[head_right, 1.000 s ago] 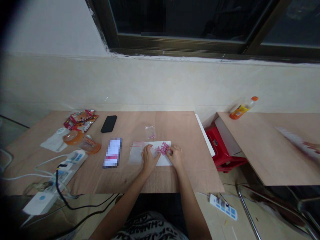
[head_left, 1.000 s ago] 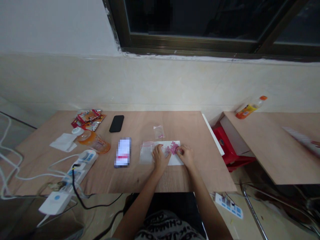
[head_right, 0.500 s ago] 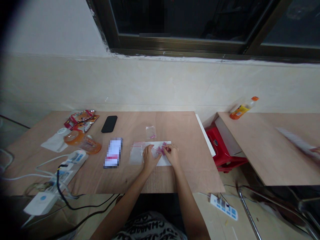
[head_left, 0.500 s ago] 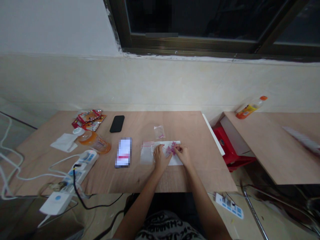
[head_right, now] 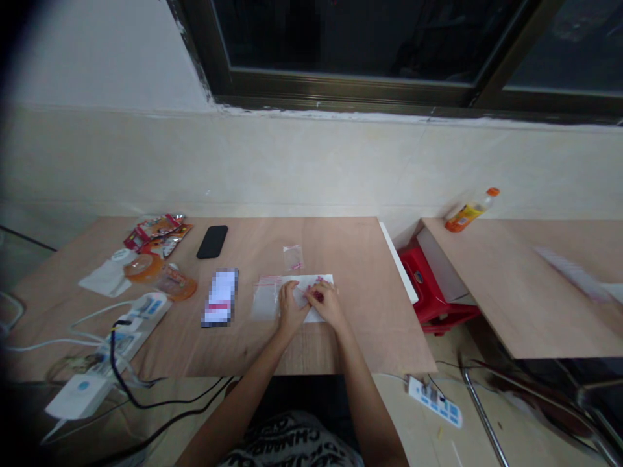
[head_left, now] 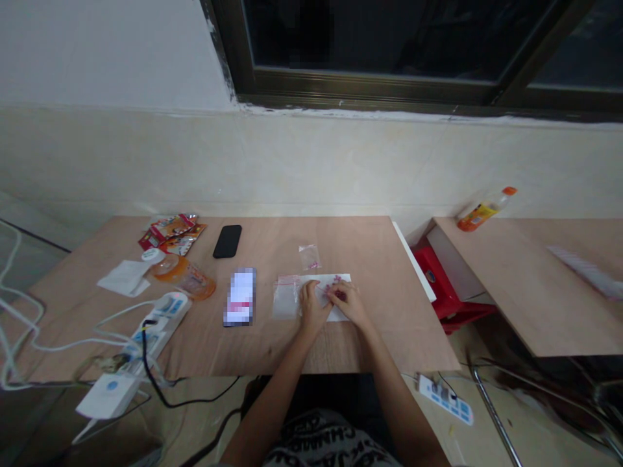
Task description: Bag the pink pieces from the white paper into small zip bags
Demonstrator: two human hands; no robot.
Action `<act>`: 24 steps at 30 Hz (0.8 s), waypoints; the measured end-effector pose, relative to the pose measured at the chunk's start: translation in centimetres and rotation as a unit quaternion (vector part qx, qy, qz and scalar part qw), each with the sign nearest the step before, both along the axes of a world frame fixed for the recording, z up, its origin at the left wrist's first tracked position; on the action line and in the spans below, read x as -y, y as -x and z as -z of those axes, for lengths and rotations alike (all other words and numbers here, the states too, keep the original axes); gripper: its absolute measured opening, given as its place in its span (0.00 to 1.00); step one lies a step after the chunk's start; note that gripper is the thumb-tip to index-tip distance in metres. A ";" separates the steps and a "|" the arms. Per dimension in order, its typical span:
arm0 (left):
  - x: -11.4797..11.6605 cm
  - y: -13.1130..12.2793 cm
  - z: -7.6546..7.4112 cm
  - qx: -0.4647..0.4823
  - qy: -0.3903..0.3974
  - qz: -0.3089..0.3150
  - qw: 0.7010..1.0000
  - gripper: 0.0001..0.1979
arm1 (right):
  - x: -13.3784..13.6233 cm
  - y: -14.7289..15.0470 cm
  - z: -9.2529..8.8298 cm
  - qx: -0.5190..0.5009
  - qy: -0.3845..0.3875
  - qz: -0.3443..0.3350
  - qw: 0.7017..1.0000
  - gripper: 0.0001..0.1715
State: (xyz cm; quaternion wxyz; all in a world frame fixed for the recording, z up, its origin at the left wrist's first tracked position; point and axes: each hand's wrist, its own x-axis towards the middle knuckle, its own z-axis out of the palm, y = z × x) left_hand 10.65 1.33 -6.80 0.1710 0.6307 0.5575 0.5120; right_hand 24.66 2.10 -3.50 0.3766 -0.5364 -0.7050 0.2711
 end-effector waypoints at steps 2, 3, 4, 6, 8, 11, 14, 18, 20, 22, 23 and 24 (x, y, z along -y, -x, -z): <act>0.1 0.0 -0.1 0.034 0.005 0.009 0.999 0.27 | -0.1 -0.2 0.2 -0.007 0.008 -0.004 1.000 0.11; 0.1 0.0 -0.2 0.055 0.012 0.013 0.998 0.27 | -0.2 -0.3 0.4 -0.018 0.016 -0.001 1.000 0.12; 0.2 0.1 -0.3 0.078 0.022 0.017 0.997 0.28 | -0.3 -0.4 0.6 -0.031 0.025 0.005 0.999 0.13; 0.3 0.3 -0.4 0.127 0.046 0.022 0.991 0.27 | -0.4 -0.5 0.9 -0.060 0.045 0.018 0.997 0.14; 0.3 0.5 -0.4 0.179 0.070 0.021 0.981 0.24 | -0.6 -0.5 1.2 -0.079 0.058 0.021 0.995 0.16; 0.2 0.8 -0.2 0.259 0.098 0.012 0.961 0.18 | -0.6 -0.5 1.4 -0.089 0.066 0.020 0.994 0.18; -0.1 1.0 0.0 0.324 0.116 0.007 0.939 0.16 | -0.4 -0.4 1.6 -0.095 0.069 0.024 0.993 0.20; -0.4 1.2 0.2 0.364 0.143 0.025 0.920 0.16 | -0.4 -0.5 1.7 -0.113 0.066 0.049 0.990 0.22; -0.5 1.2 0.1 0.371 0.153 0.045 0.915 0.16 | -0.5 -0.6 1.5 -0.126 0.057 0.059 0.989 0.23; -0.5 1.2 -0.1 0.369 0.162 0.066 0.913 0.16 | -0.7 -0.8 1.2 -0.135 0.048 0.059 0.988 0.23; -0.5 1.2 -0.1 0.364 0.165 0.073 0.914 0.16 | -0.8 -0.9 1.0 -0.137 0.046 0.055 0.988 0.23; -0.5 1.2 -0.2 0.357 0.168 0.078 0.915 0.15 | -0.9 -1.0 0.8 -0.139 0.045 0.051 0.988 0.22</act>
